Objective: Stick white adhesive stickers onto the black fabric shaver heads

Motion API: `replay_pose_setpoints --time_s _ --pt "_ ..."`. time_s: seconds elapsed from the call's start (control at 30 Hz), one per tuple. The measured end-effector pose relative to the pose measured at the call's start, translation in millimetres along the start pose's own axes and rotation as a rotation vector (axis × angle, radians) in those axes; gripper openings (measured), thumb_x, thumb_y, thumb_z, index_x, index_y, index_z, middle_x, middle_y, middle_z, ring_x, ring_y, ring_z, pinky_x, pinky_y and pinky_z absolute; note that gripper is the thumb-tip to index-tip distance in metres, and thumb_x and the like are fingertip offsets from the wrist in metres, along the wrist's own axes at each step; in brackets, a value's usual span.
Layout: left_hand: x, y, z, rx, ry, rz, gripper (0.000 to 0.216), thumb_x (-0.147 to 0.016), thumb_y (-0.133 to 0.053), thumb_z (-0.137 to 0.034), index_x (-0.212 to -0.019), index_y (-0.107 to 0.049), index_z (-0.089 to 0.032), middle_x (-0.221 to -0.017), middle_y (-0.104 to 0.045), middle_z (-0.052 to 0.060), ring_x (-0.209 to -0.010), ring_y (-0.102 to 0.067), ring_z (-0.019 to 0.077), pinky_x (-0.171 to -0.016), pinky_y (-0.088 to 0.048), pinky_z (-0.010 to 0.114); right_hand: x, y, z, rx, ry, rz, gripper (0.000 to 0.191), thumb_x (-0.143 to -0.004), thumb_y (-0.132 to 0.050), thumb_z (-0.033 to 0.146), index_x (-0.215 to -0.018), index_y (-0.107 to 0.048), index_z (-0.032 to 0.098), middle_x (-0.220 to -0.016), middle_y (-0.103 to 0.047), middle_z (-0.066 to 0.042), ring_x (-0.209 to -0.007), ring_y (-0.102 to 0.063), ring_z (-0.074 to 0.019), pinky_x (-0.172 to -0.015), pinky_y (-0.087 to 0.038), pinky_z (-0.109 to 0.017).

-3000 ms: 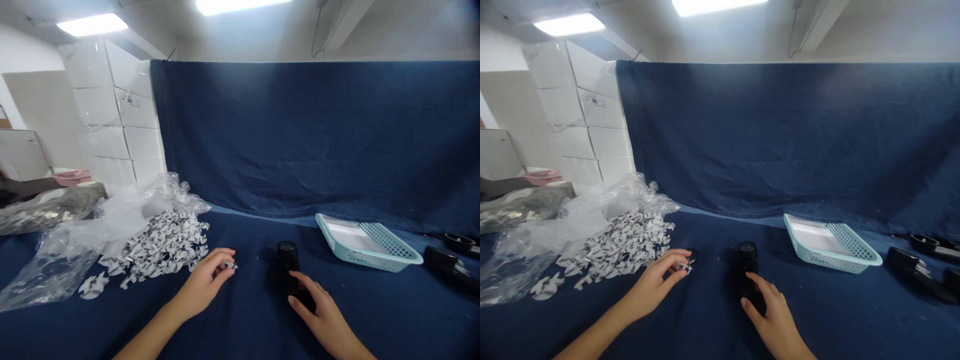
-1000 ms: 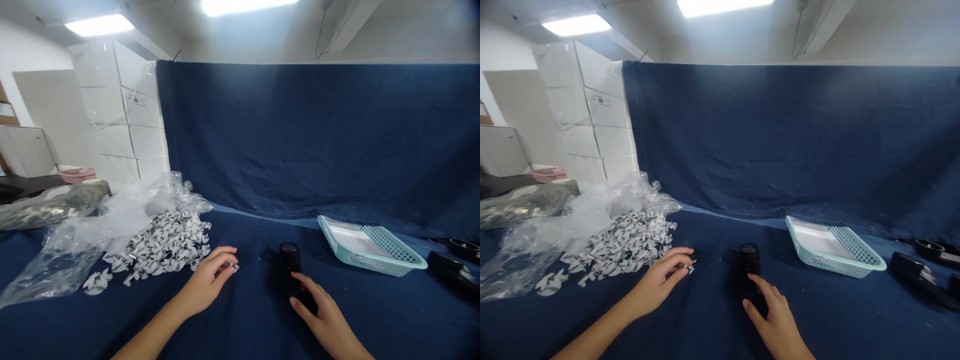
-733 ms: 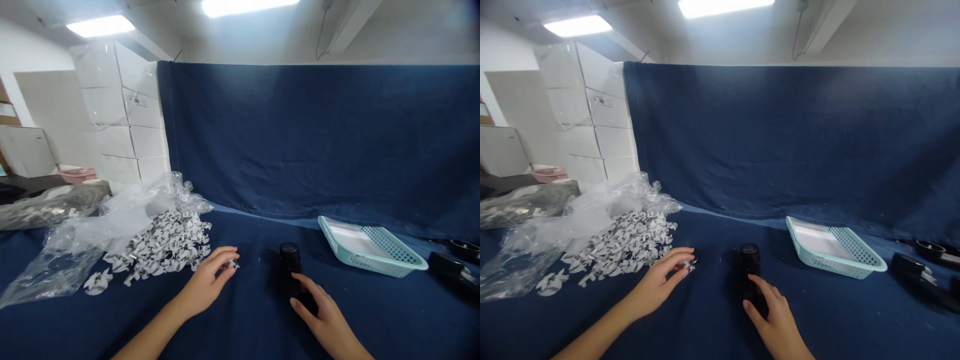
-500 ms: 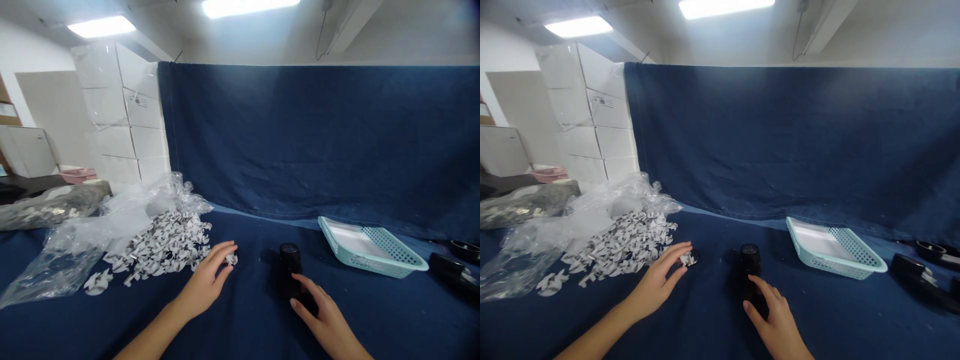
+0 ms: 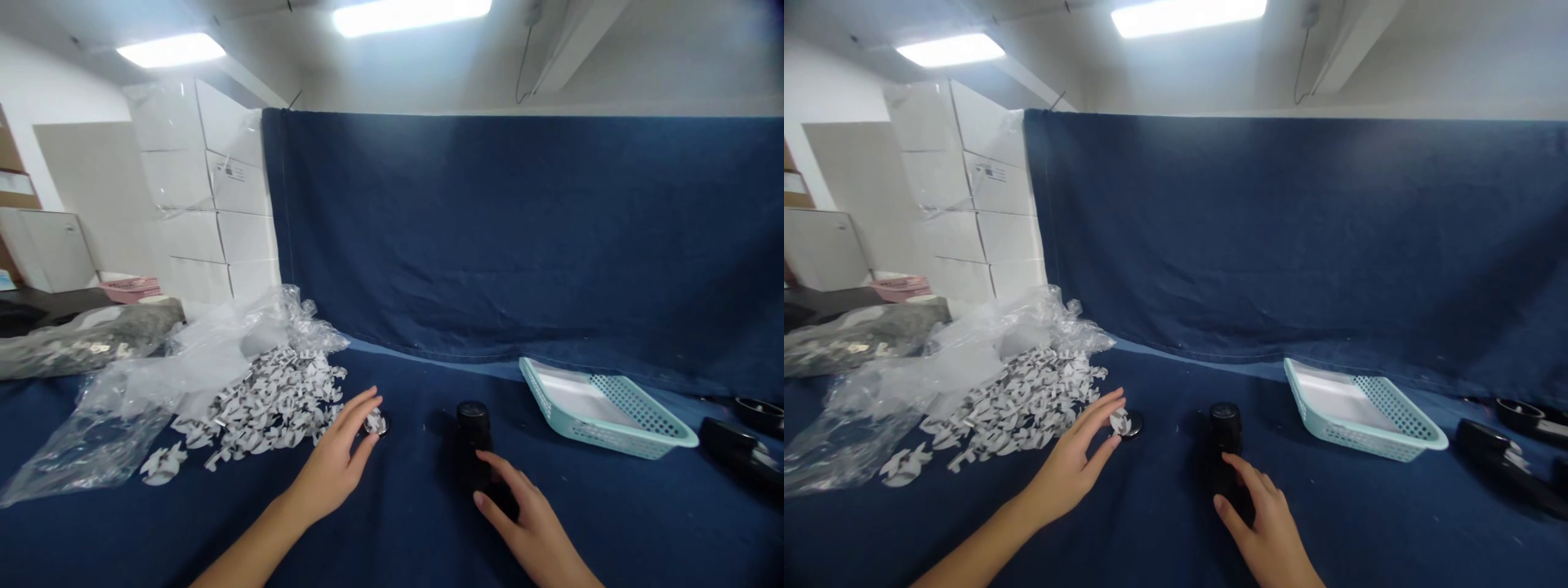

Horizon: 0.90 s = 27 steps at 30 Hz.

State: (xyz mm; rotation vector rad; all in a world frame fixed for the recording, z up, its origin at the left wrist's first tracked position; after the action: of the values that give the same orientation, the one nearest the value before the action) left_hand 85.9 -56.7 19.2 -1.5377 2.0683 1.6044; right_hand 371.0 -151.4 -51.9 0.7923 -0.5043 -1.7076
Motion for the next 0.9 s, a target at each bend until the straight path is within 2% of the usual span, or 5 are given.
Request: replay_pose_setpoints --time_s 0.17,0.3,0.43,0.7,0.9 --pt "0.0 2.6 1.1 0.010 -0.015 -0.107 0.046 -0.093 -0.051 -0.020 -0.137 -0.042 -0.030 -0.138 -0.048 0.008 -0.127 -0.049 0.0248 -0.101 -0.050 0.043 0.1 0.1 0.3 -0.006 0.024 -0.026 0.048 -0.086 -0.056 0.046 -0.132 -0.052 0.032 -0.124 -0.065 -0.005 -0.112 -0.061 -0.0254 -0.100 -0.047 -0.043" --pt "-0.1 6.2 -1.6 -0.044 -0.023 -0.184 0.044 -0.090 -0.054 -0.018 -0.132 -0.046 -0.030 -0.122 -0.053 0.007 -0.109 -0.060 0.0220 -0.098 -0.051 0.041 -0.2 2.1 2.5 0.009 0.019 -0.049 0.048 -0.084 -0.058 0.046 -0.130 -0.055 0.033 -0.123 -0.066 -0.003 -0.113 -0.062 -0.0256 -0.098 -0.049 -0.042" --pt "0.3 9.6 -4.6 -0.098 -0.044 -0.242 0.042 -0.090 -0.055 -0.019 -0.130 -0.047 -0.028 -0.119 -0.056 0.008 -0.104 -0.062 0.0226 -0.096 -0.052 0.041 -1.8 1.1 0.6 0.017 0.026 -0.038 0.048 -0.084 -0.058 0.046 -0.130 -0.056 0.032 -0.122 -0.068 -0.004 -0.111 -0.064 -0.0262 -0.096 -0.051 -0.042" --pt "0.7 10.1 -8.6 -0.100 -0.051 -0.216 0.047 -0.087 -0.056 -0.016 -0.131 -0.046 -0.027 -0.119 -0.055 0.008 -0.105 -0.060 0.0224 -0.096 -0.051 0.040 -0.7 -0.6 -1.7 0.021 0.039 -0.058 0.048 -0.084 -0.058 0.047 -0.130 -0.056 0.032 -0.123 -0.067 -0.005 -0.112 -0.063 -0.0256 -0.097 -0.051 -0.041" --pt "-0.9 11.9 -13.0 -0.114 -0.069 -0.183 0.049 -0.087 -0.055 -0.016 -0.135 -0.044 -0.026 -0.113 -0.061 0.008 -0.107 -0.059 0.0240 -0.094 -0.051 0.042 -0.1 0.6 0.0 0.029 0.044 -0.057 0.048 -0.085 -0.058 0.046 -0.130 -0.055 0.032 -0.123 -0.067 -0.004 -0.112 -0.063 -0.0250 -0.097 -0.051 -0.041"
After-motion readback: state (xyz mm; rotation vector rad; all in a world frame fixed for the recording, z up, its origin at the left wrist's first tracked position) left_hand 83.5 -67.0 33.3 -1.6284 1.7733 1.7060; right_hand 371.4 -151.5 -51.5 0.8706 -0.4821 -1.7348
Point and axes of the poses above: each hand's wrist, its own x-axis away from the middle knuckle, its own y-axis out of the back of the hand, z = x × y, the point moved 4 cm from there along -x, towards the middle knuckle
